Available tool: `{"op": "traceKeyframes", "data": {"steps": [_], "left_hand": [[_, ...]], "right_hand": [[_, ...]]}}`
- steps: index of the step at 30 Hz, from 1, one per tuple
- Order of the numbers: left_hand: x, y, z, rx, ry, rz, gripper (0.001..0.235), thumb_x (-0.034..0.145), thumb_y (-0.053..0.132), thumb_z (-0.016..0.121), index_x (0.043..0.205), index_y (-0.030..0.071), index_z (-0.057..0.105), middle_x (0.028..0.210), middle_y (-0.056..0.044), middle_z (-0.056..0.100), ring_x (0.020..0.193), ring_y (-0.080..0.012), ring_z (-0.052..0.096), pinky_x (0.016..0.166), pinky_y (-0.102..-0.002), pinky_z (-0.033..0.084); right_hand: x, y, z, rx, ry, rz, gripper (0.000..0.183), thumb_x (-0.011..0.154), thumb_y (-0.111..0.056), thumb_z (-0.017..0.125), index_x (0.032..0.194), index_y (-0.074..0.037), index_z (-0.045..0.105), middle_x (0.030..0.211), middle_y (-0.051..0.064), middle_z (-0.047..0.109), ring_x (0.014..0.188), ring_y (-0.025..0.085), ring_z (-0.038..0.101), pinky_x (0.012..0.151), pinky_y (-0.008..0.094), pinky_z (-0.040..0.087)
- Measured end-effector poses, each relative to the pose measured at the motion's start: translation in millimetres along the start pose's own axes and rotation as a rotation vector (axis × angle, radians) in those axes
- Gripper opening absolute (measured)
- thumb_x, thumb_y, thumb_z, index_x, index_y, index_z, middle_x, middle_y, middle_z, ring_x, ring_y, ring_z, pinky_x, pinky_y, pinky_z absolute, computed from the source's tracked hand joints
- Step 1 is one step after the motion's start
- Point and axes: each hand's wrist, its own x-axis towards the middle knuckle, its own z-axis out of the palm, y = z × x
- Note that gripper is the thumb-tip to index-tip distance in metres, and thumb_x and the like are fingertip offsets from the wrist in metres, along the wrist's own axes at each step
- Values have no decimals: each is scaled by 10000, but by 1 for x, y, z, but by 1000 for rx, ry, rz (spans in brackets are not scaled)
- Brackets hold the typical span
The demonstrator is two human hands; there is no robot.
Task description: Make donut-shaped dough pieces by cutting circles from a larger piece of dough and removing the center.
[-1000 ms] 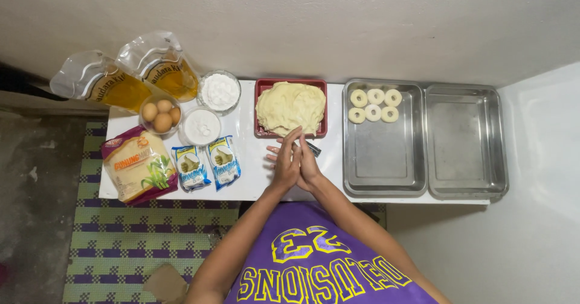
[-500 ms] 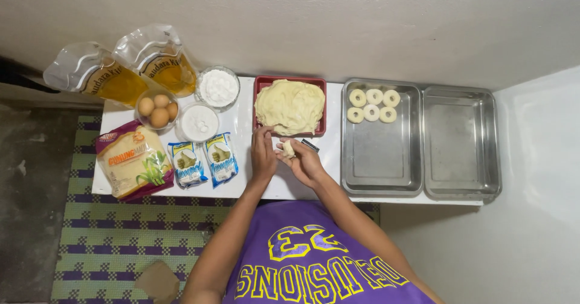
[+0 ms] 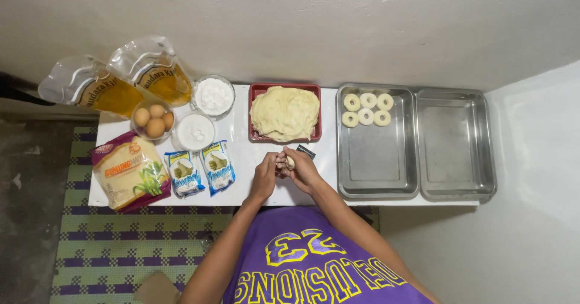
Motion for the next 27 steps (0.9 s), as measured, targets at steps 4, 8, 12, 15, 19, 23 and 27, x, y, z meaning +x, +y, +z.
{"op": "traceKeyframes", "data": {"steps": [4,8,12,15,19,23,27], "left_hand": [[6,0,-3,-27,-1,17,440,1119,358,306,1242,52,598,956,-98,717,825,-149,708,753,-307,592],[7,3,-3,-88,-55,-4,450,1114,367,311,1230,50,609,951,-90,708,770,-154,706,713,-295,587],[12,-17,-2,-50,-66,22,404,1117,315,337,1189,31,616,928,-93,694,731,-159,706,675,-288,568],[12,-21,0,-70,-117,11,343,1110,244,371,1182,17,619,898,-113,675,731,-165,702,681,-303,567],[14,-22,5,-53,-126,37,318,1109,211,372,1141,11,617,915,-96,692,744,-158,704,696,-306,585],[15,-15,8,-67,-139,8,312,1116,219,389,1120,4,616,901,-97,679,753,-158,699,693,-313,581],[19,-20,10,-25,-121,21,308,1117,222,425,1114,-14,622,873,-99,694,760,-157,706,694,-324,584]], "right_hand": [[1,-9,3,-33,46,37,254,974,-303,624,941,-54,660,844,54,692,733,125,644,665,248,545],[13,-1,-14,29,126,23,349,1000,-353,673,853,-42,611,800,79,673,617,117,616,500,224,467],[11,-8,-16,145,172,77,382,995,-445,646,808,-120,570,656,-24,560,426,43,423,342,181,273],[13,-6,-23,125,60,43,469,1039,-481,603,756,-125,489,579,-37,426,412,52,349,353,206,231],[8,-12,-17,86,68,31,492,1059,-493,516,720,-143,450,557,-37,375,406,70,300,365,236,197],[10,-13,-20,125,-39,38,587,1075,-531,434,624,-162,372,497,-38,311,364,90,212,343,261,156],[14,-7,-26,90,-90,-34,569,1106,-473,464,627,-185,362,486,-61,293,354,74,207,333,267,142]]}}
